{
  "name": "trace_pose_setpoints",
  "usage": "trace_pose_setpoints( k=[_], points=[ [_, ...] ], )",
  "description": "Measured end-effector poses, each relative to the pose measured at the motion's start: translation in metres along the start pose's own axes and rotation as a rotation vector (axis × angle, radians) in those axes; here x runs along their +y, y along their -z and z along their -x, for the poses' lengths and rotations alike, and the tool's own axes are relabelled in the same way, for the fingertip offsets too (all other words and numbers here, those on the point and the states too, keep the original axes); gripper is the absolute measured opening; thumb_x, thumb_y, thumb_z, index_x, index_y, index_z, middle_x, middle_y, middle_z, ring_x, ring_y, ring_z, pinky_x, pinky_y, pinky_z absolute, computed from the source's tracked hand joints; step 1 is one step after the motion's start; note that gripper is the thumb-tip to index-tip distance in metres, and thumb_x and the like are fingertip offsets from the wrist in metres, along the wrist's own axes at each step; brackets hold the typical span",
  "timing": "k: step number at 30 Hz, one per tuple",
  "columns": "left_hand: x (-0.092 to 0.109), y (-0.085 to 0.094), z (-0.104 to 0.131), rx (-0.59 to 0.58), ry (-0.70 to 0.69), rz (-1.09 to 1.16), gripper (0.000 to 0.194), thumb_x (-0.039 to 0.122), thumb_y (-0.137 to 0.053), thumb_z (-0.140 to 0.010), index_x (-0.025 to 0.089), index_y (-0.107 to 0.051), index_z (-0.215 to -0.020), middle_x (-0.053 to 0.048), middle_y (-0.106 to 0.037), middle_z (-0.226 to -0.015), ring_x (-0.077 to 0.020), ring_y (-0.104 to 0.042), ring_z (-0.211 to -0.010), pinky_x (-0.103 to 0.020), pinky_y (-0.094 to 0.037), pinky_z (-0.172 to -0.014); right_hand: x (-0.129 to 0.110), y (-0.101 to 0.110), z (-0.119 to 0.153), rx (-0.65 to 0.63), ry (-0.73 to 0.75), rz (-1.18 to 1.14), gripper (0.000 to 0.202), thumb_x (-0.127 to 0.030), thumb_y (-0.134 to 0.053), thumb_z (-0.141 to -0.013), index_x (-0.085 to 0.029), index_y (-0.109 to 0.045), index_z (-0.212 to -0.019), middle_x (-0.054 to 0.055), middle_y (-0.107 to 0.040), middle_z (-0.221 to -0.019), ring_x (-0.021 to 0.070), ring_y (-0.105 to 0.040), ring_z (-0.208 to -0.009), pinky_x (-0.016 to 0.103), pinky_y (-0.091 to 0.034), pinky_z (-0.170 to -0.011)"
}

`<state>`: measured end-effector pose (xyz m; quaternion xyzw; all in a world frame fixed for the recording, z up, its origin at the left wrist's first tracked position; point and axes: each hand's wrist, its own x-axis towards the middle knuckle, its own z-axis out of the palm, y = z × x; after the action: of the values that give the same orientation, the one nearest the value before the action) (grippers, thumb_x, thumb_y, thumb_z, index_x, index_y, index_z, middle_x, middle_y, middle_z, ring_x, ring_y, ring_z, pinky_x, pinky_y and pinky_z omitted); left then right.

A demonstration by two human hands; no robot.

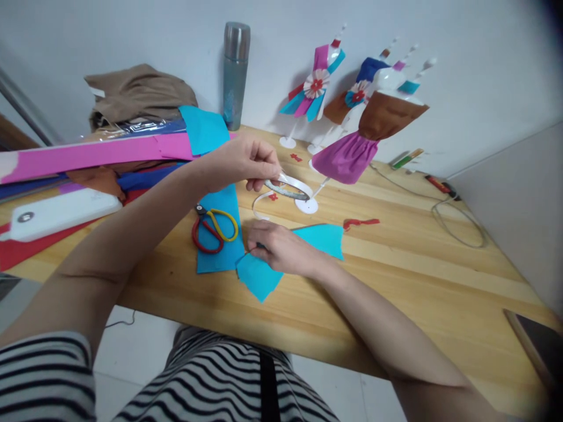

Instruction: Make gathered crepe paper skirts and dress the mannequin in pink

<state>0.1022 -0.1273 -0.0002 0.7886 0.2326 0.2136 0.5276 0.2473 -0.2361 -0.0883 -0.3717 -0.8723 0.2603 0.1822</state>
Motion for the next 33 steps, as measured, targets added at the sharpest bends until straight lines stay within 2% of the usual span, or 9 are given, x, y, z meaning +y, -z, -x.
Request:
trace_pose_setpoints(
  k=[4,7,10,13,15,21,25,29,33],
  points=[
    [0.001,0.003,0.000,0.041,-0.006,-0.014,0.018,-0.002,-0.057,-0.085,0.007,-0.065,-0.071,0.004,-0.054,-0.047,-0.0029,-0.047,-0.044,-0.015,-0.038,-0.046,-0.013,0.023,0.007,0.080,-0.110,-0.100,0.009,-0.012,-0.052,-0.087,-0.016,-0.055,-0.081,0.002,-0.061,-0.077,0.0127,-0.054,-0.070,0.026,-0.042,-0.066],
    [0.002,0.004,0.000,0.059,-0.032,-0.035,0.019,-0.002,-0.058,-0.084,0.007,-0.066,-0.070,0.004,-0.055,-0.048,-0.0033,-0.048,-0.045,-0.016,-0.038,-0.047,-0.013,0.033,0.011,0.106,-0.143,-0.095,0.002,-0.015,-0.057,-0.086,-0.017,-0.058,-0.087,0.002,-0.063,-0.081,0.0136,-0.057,-0.073,0.026,-0.043,-0.067],
    [0.003,0.004,0.001,0.066,-0.028,-0.049,0.018,-0.003,-0.058,-0.083,0.007,-0.066,-0.070,0.004,-0.054,-0.047,-0.0037,-0.048,-0.045,-0.017,-0.038,-0.047,-0.004,0.028,0.010,0.006,-0.103,0.045,0.014,-0.007,-0.059,-0.081,-0.016,-0.061,-0.092,0.006,-0.064,-0.092,0.0166,-0.058,-0.084,0.028,-0.042,-0.074],
    [0.003,0.003,0.001,0.058,-0.011,-0.042,0.018,-0.003,-0.057,-0.083,0.006,-0.066,-0.071,0.004,-0.054,-0.046,-0.0038,-0.047,-0.044,-0.017,-0.038,-0.046,0.006,0.018,0.008,-0.085,-0.074,0.168,0.016,-0.002,-0.052,-0.079,-0.015,-0.061,-0.078,0.007,-0.060,-0.090,0.0161,-0.054,-0.082,0.028,-0.040,-0.071],
    [0.003,0.003,0.001,0.056,-0.015,-0.038,0.018,-0.003,-0.057,-0.083,0.007,-0.067,-0.071,0.004,-0.054,-0.047,-0.0037,-0.047,-0.044,-0.017,-0.038,-0.046,0.010,0.016,0.007,-0.078,-0.072,0.162,0.018,-0.001,-0.049,-0.080,-0.015,-0.058,-0.071,0.005,-0.058,-0.084,0.0144,-0.051,-0.076,0.028,-0.038,-0.068],
    [0.004,0.005,0.001,0.072,-0.028,-0.033,0.016,-0.001,-0.059,-0.083,0.006,-0.067,-0.071,0.002,-0.055,-0.047,-0.0055,-0.047,-0.044,-0.018,-0.038,-0.046,0.009,0.036,0.011,0.124,-0.252,-0.245,0.005,-0.015,-0.057,-0.079,-0.016,-0.056,-0.074,-0.001,-0.056,-0.069,0.0102,-0.047,-0.062,0.025,-0.036,-0.059],
    [0.001,0.007,0.000,0.092,-0.039,-0.028,0.017,0.001,-0.060,-0.083,0.008,-0.065,-0.069,0.003,-0.055,-0.047,-0.0049,-0.048,-0.044,-0.017,-0.038,-0.047,0.003,0.048,0.013,0.305,-0.380,-0.554,0.013,-0.027,-0.066,-0.074,-0.017,-0.057,-0.077,-0.003,-0.052,-0.066,0.0091,-0.044,-0.058,0.025,-0.034,-0.054],
    [-0.002,0.009,-0.001,0.117,-0.018,-0.061,0.017,0.005,-0.062,-0.082,0.011,-0.066,-0.067,0.002,-0.056,-0.047,-0.0062,-0.050,-0.045,-0.017,-0.038,-0.047,-0.005,0.055,0.015,0.381,-0.404,-0.689,0.023,-0.026,-0.073,-0.068,-0.020,-0.067,-0.089,-0.002,-0.056,-0.069,0.0099,-0.048,-0.060,0.025,-0.036,-0.054],
    [-0.003,0.009,-0.002,0.110,-0.005,-0.071,0.015,0.006,-0.060,-0.082,0.010,-0.065,-0.069,0.003,-0.056,-0.049,-0.0052,-0.050,-0.048,-0.017,-0.038,-0.051,-0.015,0.062,0.019,0.455,-0.403,-0.741,0.015,-0.029,-0.076,-0.067,-0.023,-0.069,-0.080,-0.002,-0.059,-0.067,0.0102,-0.049,-0.058,0.025,-0.037,-0.052]
  ],
)
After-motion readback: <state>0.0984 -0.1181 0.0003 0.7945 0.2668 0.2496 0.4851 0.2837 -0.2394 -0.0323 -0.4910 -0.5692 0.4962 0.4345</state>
